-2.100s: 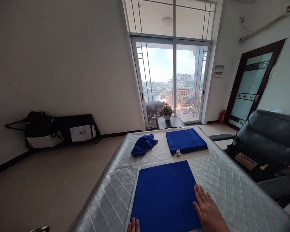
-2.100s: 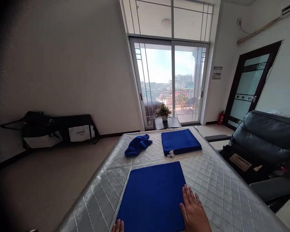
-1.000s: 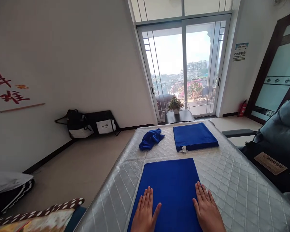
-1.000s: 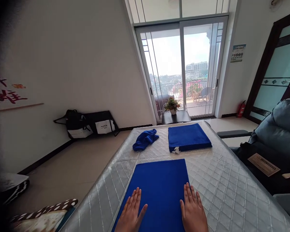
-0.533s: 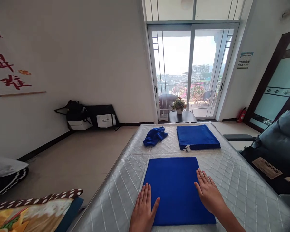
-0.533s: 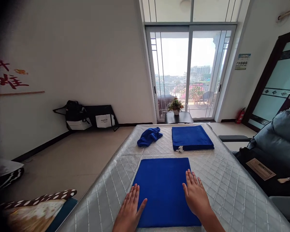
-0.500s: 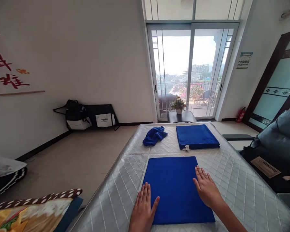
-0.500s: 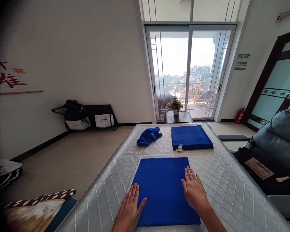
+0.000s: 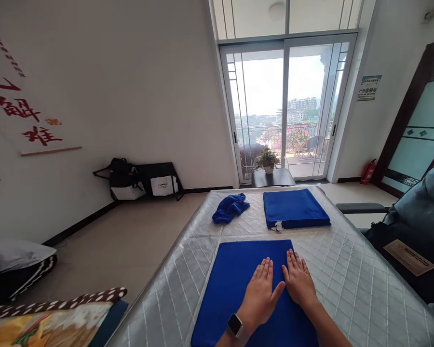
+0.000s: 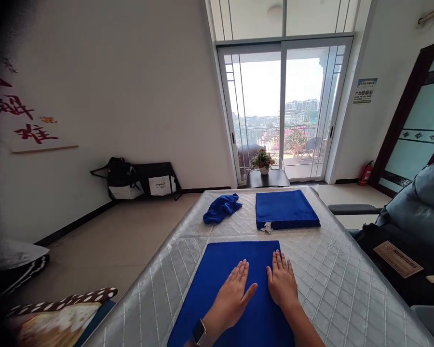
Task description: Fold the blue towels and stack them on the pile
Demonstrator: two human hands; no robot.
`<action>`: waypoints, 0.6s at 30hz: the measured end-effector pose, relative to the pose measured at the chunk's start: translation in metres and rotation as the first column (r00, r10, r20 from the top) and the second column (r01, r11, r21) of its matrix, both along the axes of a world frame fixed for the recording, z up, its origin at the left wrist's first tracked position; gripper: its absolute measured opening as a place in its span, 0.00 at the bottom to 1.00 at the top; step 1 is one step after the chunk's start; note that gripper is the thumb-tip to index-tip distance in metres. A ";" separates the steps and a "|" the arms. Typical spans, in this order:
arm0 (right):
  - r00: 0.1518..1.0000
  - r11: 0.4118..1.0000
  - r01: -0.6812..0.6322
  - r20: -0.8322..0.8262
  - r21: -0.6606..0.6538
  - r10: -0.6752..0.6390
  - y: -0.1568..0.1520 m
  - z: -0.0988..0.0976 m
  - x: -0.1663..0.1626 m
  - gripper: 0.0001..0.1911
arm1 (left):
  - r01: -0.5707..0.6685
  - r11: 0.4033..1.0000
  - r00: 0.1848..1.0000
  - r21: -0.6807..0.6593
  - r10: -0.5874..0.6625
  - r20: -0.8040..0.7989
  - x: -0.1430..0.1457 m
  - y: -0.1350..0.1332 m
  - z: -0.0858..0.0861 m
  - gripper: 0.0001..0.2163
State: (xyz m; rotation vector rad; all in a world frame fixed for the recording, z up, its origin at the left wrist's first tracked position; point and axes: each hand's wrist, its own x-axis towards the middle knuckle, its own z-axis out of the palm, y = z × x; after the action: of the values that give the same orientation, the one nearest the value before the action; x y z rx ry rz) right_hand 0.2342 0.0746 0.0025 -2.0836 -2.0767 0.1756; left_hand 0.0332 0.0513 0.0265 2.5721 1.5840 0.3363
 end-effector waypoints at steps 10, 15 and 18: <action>0.999 1.000 -0.024 0.041 0.003 0.024 0.001 0.000 0.002 0.32 | 0.063 0.998 0.998 -0.015 -0.063 0.007 0.042 0.032 -0.020 0.31; 1.000 1.000 0.021 0.013 -0.007 -0.021 0.001 0.006 -0.001 0.33 | -0.155 0.987 0.987 -0.042 0.153 -0.059 -0.037 0.047 -0.018 0.35; 1.000 1.000 0.018 0.010 -0.001 -0.018 0.000 0.005 -0.001 0.33 | -0.277 0.961 0.959 -0.006 0.276 -0.068 -0.086 0.054 -0.023 0.37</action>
State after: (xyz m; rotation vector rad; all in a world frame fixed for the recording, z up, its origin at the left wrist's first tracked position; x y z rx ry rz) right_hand 0.2332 0.0749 0.0075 -2.1068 -2.0632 0.1643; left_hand -0.0528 0.1050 0.0030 2.3721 1.9670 0.2605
